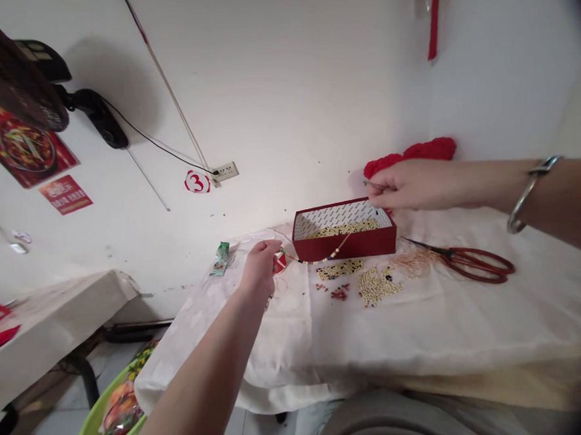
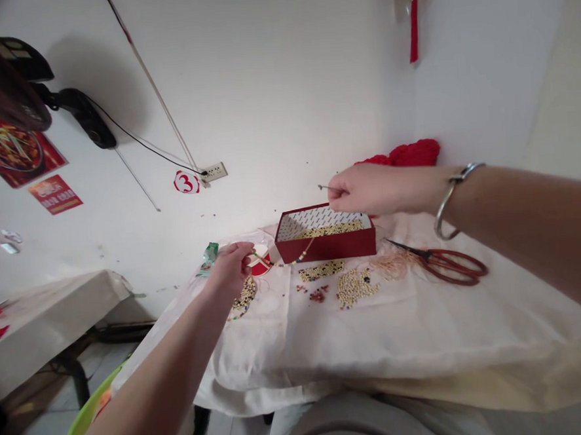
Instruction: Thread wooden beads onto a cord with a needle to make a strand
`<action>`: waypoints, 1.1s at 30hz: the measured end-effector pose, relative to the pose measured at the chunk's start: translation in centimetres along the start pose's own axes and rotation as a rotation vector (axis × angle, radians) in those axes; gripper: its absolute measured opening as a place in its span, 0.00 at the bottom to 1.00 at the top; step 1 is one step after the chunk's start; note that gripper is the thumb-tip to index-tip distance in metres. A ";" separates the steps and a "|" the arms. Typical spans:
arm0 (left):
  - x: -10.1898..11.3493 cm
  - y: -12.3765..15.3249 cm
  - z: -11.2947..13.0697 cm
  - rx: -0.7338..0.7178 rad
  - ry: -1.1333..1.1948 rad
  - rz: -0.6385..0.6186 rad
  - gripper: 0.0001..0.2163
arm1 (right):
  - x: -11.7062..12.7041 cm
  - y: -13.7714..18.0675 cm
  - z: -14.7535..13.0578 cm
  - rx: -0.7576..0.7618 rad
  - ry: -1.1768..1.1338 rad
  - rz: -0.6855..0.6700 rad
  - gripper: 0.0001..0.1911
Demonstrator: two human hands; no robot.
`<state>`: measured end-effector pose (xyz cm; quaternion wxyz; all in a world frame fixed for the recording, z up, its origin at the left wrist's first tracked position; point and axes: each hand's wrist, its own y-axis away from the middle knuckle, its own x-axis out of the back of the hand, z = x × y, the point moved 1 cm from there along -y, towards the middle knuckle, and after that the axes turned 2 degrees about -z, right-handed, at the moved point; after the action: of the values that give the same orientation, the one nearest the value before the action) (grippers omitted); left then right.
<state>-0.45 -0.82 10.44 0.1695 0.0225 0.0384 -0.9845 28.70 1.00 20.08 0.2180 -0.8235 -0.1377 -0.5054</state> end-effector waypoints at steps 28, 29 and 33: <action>0.1 1.0 -7.1 0.115 -0.215 -0.078 0.10 | -3.5 -0.9 -0.7 0.069 0.054 -0.153 0.06; -0.3 1.1 -8.0 0.143 -0.220 -0.085 0.10 | -3.1 -1.2 -1.1 0.073 0.074 -0.157 0.06; -1.0 1.4 -9.6 0.188 -0.233 -0.102 0.10 | -1.8 -1.9 -2.1 0.073 0.130 -0.155 0.06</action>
<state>1.29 -1.02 0.79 0.1199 -0.0781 -0.0727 -0.9870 25.40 1.54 19.74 0.2165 -0.7672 -0.2050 -0.5680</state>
